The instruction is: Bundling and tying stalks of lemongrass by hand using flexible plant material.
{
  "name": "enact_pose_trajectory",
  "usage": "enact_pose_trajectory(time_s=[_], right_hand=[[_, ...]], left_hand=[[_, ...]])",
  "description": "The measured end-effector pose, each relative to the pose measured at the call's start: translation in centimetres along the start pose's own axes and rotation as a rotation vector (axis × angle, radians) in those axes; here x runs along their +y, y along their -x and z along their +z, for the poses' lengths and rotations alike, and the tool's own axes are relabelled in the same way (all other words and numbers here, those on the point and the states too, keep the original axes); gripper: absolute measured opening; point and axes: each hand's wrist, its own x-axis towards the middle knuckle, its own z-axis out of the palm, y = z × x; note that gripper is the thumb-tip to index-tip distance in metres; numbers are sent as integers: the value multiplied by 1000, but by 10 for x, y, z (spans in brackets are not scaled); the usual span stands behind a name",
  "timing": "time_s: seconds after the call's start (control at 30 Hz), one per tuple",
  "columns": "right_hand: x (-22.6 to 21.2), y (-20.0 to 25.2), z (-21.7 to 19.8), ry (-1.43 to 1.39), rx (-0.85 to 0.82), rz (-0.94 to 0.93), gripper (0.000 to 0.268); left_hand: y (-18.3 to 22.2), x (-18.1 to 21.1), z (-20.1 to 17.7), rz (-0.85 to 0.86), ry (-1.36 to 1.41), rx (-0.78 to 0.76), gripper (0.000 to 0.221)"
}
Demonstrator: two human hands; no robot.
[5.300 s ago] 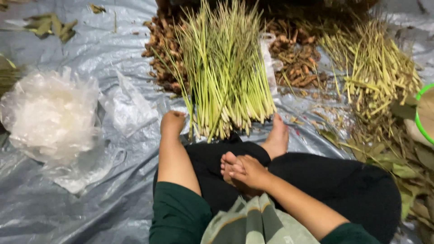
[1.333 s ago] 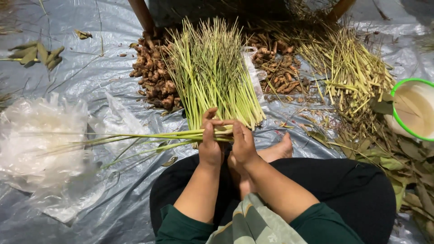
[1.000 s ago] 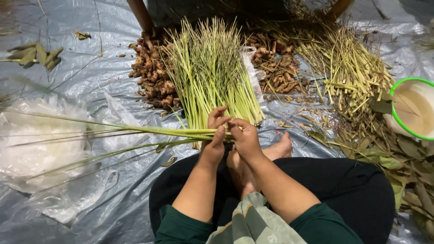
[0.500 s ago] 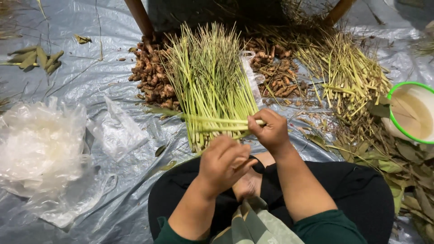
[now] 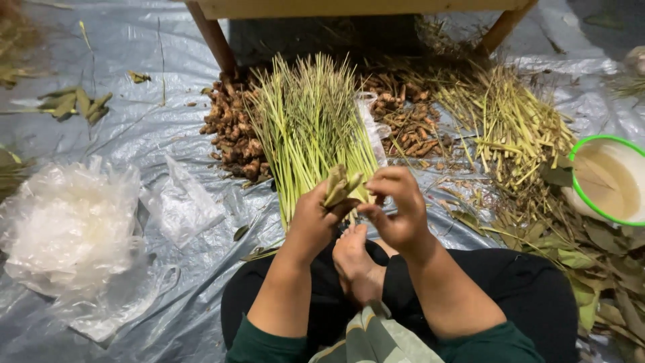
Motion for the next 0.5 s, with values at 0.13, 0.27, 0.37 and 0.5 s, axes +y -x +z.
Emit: enact_pose_trajectory(time_s=[0.13, 0.27, 0.37, 0.5], right_hand=[[-31, -16, -26, 214, 18, -66, 33], [-54, -28, -63, 363, 8, -115, 23], [-62, -19, -93, 285, -36, -30, 18], [-60, -1, -128, 103, 2, 50, 12]], left_hand=[[3, 42, 19, -7, -117, -135, 24], [9, 53, 48, -56, -230, -197, 19], [15, 62, 64, -10, -241, -302, 23], [23, 62, 76, 185, -101, -479, 54]])
